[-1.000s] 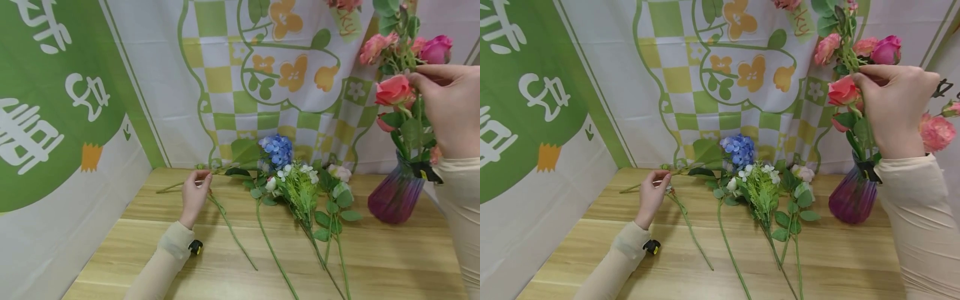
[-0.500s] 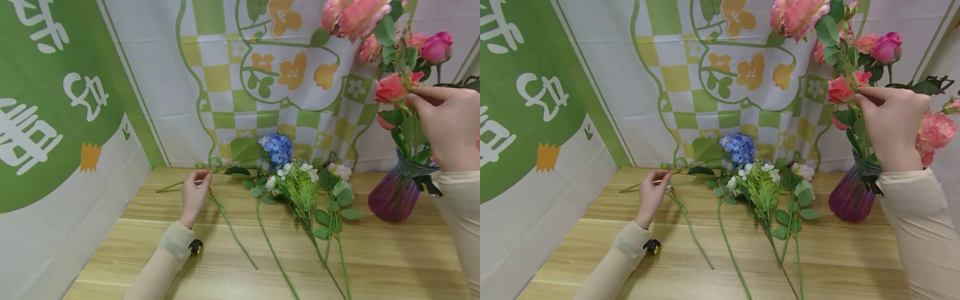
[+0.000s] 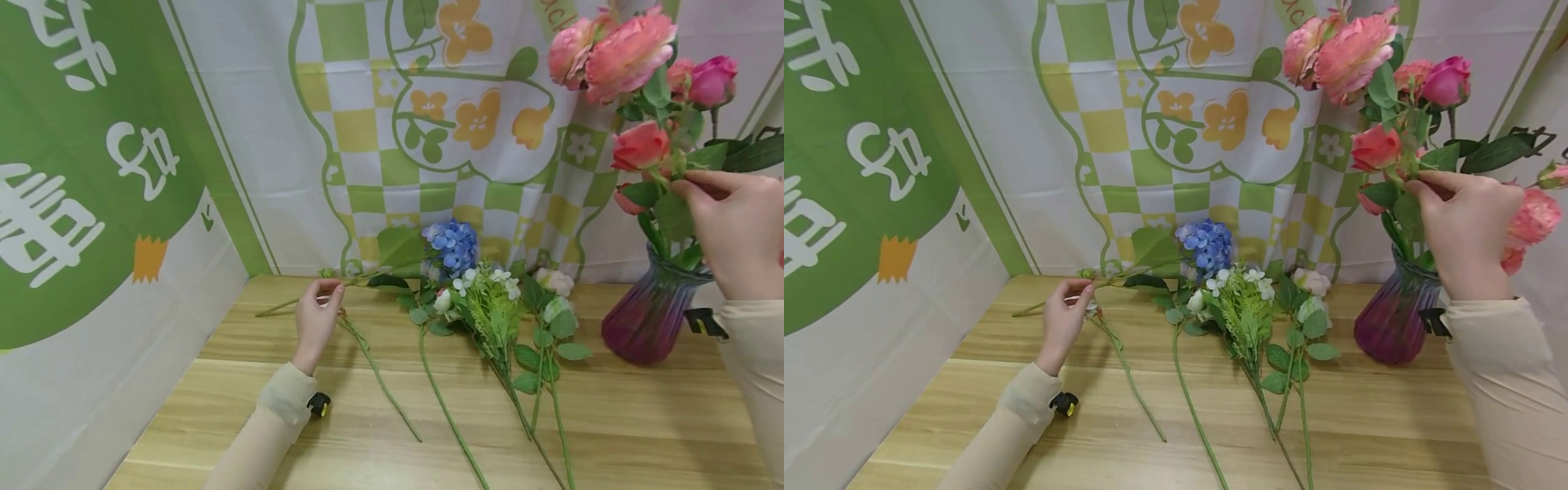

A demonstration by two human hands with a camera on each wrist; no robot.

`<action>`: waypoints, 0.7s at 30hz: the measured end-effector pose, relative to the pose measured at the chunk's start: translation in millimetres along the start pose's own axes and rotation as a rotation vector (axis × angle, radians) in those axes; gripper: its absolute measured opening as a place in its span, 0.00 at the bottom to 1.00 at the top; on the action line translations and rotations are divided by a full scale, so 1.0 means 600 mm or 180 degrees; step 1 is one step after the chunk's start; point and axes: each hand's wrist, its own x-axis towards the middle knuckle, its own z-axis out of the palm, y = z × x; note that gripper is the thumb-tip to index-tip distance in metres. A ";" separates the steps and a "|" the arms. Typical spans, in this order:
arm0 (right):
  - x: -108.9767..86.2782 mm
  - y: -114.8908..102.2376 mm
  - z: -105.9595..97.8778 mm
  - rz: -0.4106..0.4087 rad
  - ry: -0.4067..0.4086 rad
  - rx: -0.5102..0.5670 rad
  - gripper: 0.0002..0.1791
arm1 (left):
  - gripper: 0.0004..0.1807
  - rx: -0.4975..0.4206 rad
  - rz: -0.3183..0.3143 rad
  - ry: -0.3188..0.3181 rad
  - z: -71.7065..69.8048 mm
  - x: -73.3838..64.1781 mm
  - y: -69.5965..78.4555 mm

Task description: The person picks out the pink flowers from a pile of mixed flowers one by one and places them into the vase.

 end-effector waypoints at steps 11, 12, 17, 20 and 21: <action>-0.003 0.046 0.004 0.0254 0.0041 -0.0032 0.22 | 0.12 0.0006 -0.0033 0.0009 0.001 0.000 -0.001; -0.003 0.047 0.005 0.0301 0.0065 -0.0031 0.22 | 0.12 0.0009 -0.0035 0.0004 0.001 0.000 -0.001; 0.003 0.055 0.008 0.0478 0.0170 -0.0006 0.23 | 0.12 -0.0010 -0.0023 0.0006 0.002 -0.001 0.001; 0.008 0.059 0.009 0.0531 0.0147 0.0016 0.24 | 0.11 -0.0008 -0.0022 0.0014 0.002 -0.001 0.001; 0.009 0.059 0.009 0.0549 0.0138 0.0000 0.24 | 0.11 -0.0003 -0.0022 0.0015 0.003 -0.001 0.001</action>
